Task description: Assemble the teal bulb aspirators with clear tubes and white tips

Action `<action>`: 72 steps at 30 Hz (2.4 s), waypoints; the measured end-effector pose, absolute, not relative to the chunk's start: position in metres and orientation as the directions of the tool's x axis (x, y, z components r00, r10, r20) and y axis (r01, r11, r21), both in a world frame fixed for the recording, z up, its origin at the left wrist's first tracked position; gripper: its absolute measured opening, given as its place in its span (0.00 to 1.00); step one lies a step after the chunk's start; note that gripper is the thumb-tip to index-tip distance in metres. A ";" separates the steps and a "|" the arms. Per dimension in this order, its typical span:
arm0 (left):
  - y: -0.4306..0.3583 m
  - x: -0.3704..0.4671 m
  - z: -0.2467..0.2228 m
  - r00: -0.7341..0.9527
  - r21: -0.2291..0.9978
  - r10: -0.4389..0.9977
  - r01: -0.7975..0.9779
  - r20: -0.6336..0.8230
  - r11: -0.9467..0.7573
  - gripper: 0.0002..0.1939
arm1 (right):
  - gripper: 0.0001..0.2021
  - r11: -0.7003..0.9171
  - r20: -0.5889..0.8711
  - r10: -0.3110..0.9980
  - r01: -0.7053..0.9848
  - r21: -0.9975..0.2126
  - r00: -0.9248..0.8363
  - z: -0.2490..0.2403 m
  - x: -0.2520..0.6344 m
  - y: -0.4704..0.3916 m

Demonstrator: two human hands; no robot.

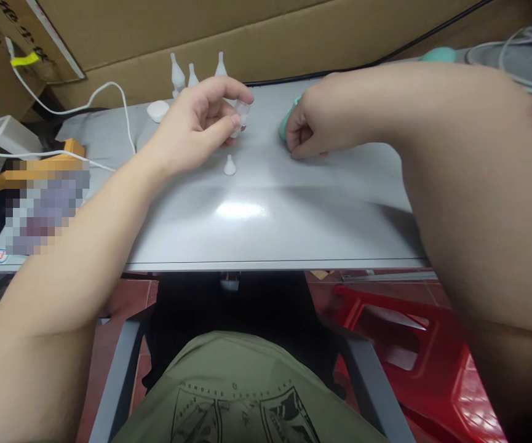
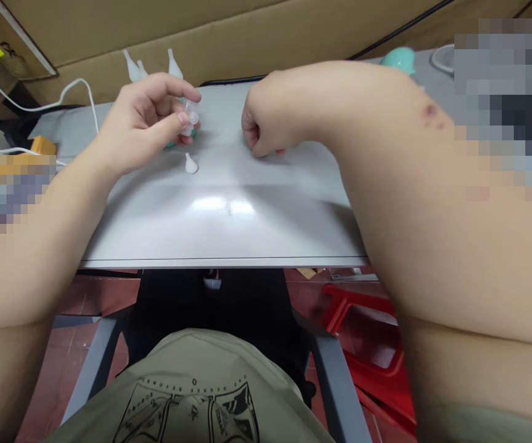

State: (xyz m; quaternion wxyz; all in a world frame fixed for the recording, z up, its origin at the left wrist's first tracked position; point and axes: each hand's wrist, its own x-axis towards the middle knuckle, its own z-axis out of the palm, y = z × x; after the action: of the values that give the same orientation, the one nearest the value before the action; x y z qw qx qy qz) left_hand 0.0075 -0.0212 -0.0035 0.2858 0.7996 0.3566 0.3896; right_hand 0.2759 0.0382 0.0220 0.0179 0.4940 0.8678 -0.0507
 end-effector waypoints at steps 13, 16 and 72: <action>-0.020 0.007 0.000 0.392 0.758 0.829 0.367 0.400 -0.539 0.15 | 0.08 0.689 0.492 0.660 0.196 -0.698 -0.568 0.015 0.250 0.004; -0.021 0.007 0.001 0.391 0.761 0.834 0.374 0.389 -0.530 0.17 | 0.05 0.706 0.532 0.653 0.178 -0.686 -0.539 0.008 0.246 0.008; -0.035 0.014 0.010 0.382 0.698 0.829 0.453 0.409 -0.554 0.20 | 0.07 0.768 0.621 0.587 0.115 -0.630 -0.519 0.002 0.244 0.008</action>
State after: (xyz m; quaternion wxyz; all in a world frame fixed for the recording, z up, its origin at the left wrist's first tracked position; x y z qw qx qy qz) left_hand 0.0138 -0.0345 0.0105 0.2454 0.7943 0.4035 0.3823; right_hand 0.2442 0.0081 0.0022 -0.4421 0.2118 0.8297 -0.2669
